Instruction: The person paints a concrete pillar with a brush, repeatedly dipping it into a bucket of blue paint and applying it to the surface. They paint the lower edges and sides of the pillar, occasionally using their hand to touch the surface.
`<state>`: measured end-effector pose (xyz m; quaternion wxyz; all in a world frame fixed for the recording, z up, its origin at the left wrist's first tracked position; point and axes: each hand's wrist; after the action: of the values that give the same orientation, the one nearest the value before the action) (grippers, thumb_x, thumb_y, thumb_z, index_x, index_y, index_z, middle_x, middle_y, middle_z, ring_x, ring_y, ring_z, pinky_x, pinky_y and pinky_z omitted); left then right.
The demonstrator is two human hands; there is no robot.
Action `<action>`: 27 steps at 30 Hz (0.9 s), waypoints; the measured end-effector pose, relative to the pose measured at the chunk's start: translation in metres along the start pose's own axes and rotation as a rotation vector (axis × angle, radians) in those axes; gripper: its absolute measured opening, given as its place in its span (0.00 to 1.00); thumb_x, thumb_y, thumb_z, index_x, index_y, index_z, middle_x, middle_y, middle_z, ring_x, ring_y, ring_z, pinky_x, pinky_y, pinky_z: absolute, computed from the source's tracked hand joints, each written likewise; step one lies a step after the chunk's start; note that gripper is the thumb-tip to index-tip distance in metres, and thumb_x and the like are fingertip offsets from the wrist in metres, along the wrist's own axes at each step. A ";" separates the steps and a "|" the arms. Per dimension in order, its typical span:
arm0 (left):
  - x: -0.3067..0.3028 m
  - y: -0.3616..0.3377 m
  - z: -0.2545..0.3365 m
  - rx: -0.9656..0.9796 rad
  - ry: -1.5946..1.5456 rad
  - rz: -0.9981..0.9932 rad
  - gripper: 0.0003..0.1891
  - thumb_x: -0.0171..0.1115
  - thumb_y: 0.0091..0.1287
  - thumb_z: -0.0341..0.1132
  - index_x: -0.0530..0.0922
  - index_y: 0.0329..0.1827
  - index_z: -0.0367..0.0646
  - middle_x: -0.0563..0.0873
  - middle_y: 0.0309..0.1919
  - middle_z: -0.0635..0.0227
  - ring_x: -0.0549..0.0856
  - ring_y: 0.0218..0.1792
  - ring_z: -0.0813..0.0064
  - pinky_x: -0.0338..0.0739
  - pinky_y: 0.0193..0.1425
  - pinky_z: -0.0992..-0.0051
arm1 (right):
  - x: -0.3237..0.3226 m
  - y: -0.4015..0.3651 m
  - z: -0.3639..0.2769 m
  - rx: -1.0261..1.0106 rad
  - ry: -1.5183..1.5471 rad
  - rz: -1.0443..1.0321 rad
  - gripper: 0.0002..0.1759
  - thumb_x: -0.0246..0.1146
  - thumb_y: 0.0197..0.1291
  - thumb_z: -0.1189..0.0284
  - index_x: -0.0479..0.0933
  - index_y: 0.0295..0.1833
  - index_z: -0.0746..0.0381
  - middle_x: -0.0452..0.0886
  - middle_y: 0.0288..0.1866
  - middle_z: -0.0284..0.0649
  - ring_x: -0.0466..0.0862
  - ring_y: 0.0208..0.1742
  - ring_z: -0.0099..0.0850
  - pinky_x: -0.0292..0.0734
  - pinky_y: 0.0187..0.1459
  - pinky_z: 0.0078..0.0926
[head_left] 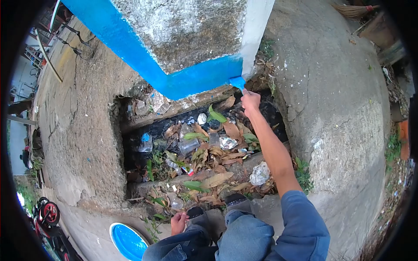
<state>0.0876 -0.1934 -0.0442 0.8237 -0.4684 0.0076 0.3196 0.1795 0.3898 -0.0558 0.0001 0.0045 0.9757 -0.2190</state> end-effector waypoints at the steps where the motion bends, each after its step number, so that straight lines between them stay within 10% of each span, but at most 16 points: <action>1: 0.000 0.000 -0.002 0.003 -0.001 0.002 0.15 0.58 0.68 0.39 0.80 0.40 0.32 0.86 0.30 0.62 0.84 0.29 0.77 0.74 0.33 0.79 | -0.001 -0.006 -0.009 0.055 0.092 -0.041 0.12 0.61 0.63 0.69 0.77 0.33 0.67 0.69 0.18 0.31 0.62 0.13 0.17 0.53 0.12 0.18; 13: -0.001 -0.006 0.002 0.016 0.003 -0.011 0.14 0.58 0.69 0.39 0.79 0.39 0.33 0.85 0.29 0.63 0.83 0.28 0.77 0.75 0.32 0.79 | -0.019 -0.058 -0.010 -0.281 0.461 -0.074 0.16 0.59 0.66 0.69 0.77 0.54 0.68 0.67 0.19 0.25 0.63 0.17 0.11 0.53 0.15 0.12; 27: -0.002 -0.003 -0.006 0.018 0.007 0.002 0.15 0.57 0.68 0.40 0.79 0.38 0.34 0.86 0.30 0.63 0.84 0.29 0.77 0.75 0.31 0.78 | -0.026 -0.016 0.079 -0.091 0.151 0.070 0.13 0.59 0.64 0.68 0.80 0.44 0.67 0.69 0.17 0.28 0.63 0.13 0.15 0.53 0.13 0.17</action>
<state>0.0891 -0.1997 -0.0448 0.8275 -0.4620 0.0138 0.3188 0.2049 0.3411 -0.1206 -0.0657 0.0551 0.9811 -0.1734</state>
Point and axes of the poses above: each hand's wrist, its own y-axis towards the middle knuckle, its own x-axis out of the palm, z = x × y
